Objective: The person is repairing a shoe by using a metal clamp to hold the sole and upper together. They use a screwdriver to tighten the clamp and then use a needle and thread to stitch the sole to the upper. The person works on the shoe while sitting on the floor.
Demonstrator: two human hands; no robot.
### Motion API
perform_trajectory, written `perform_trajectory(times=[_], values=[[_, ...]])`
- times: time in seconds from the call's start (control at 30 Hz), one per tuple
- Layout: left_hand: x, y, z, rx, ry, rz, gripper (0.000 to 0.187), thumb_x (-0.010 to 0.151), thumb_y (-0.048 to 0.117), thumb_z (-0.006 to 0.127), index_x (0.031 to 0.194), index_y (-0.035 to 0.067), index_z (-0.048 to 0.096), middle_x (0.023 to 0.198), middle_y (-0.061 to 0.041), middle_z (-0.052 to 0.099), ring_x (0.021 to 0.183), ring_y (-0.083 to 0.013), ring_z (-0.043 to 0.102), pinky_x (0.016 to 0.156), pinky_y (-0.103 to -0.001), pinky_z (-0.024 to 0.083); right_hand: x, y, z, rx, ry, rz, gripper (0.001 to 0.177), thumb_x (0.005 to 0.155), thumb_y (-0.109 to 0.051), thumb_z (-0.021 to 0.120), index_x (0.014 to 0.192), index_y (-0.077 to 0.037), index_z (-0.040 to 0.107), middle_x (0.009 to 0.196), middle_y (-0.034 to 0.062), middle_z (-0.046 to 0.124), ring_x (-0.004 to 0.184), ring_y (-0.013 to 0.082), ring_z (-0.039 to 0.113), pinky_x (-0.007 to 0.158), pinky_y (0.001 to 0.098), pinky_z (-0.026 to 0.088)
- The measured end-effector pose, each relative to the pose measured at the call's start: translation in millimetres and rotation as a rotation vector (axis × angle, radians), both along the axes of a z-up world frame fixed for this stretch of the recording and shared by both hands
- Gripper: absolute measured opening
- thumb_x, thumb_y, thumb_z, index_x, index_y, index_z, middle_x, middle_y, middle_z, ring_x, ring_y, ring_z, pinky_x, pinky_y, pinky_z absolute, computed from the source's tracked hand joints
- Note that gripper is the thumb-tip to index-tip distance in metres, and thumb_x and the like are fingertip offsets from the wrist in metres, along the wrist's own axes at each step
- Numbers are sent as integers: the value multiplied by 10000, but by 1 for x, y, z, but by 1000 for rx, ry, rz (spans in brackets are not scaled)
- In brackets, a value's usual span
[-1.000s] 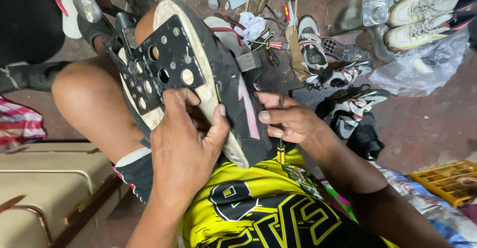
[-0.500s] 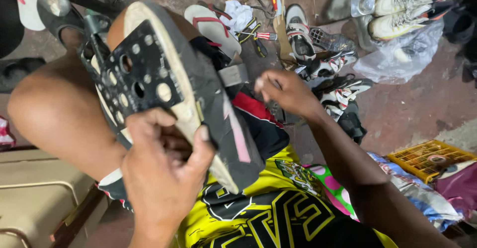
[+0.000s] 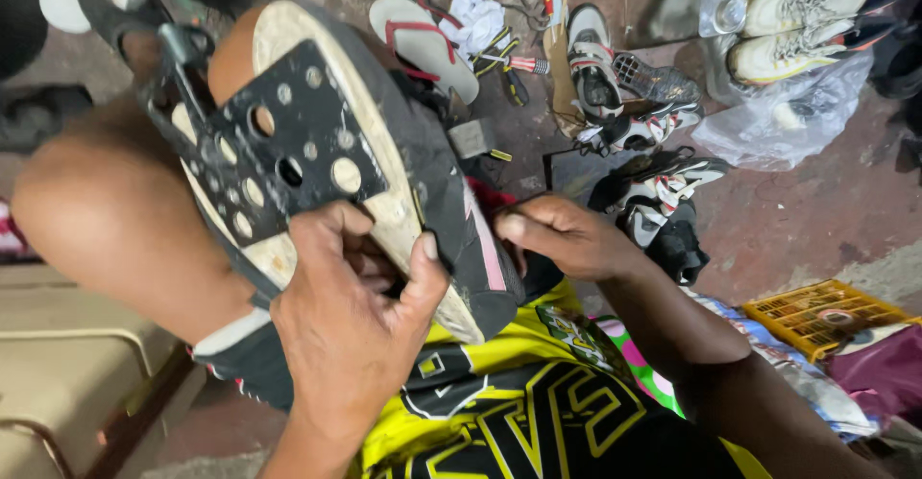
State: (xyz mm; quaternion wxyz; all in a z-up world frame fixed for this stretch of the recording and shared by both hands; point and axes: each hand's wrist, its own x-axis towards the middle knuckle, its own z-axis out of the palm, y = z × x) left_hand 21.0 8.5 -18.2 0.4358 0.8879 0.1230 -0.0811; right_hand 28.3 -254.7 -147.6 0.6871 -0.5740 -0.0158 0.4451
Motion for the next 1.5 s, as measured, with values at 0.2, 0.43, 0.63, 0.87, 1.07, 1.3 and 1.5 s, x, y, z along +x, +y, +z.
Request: perform_trajectory(times=[0.2,0.43,0.63,0.87,1.07,1.3,1.5], values=[[0,3,1,-26,-45,1,478,862,282,826,1072,22,484,667,-46,644,529,-156,664,541,-298,529,-20,35,13,614,479,-291,883,850,-448,818,1453,107,489,1408,199,626,1305,281,606,1165,428,431],[0,4,4,-18,-73,2,489,841,278,837,1066,24,485,619,-45,609,478,-173,612,503,-323,496,-32,43,-6,712,672,-163,1140,738,-325,950,1530,151,283,1412,240,499,1308,320,524,1203,484,361],[0,3,2,58,-141,-28,494,860,297,832,1097,32,488,671,-79,602,536,-250,611,531,-383,485,-47,39,-46,901,671,-158,1143,677,-315,918,1599,-33,305,1573,120,497,1472,239,451,1280,437,308],[0,0,2,64,-60,-24,455,866,343,806,1072,52,523,761,-123,630,584,-318,635,548,-435,501,-44,34,-34,753,523,-165,960,806,-336,877,1550,50,408,1395,115,612,1280,193,587,1094,364,433],[0,-1,0,95,-124,-55,405,898,320,798,1030,45,531,885,-138,636,637,-339,634,562,-441,496,-44,34,-37,957,434,-121,868,866,-312,795,1551,66,421,1426,159,636,1298,230,616,1120,378,455],[3,-3,1,116,-103,-55,399,864,325,798,993,53,536,846,-127,625,612,-338,638,531,-456,492,-45,31,-41,677,385,-181,959,810,-353,834,1557,33,374,1482,152,570,1369,249,548,1174,398,401],[4,-2,3,117,-98,-85,377,892,330,776,980,56,532,833,-131,607,612,-337,647,531,-463,493,-32,41,-8,469,409,-173,935,810,-350,807,1557,15,378,1478,143,568,1367,246,546,1166,401,407]])
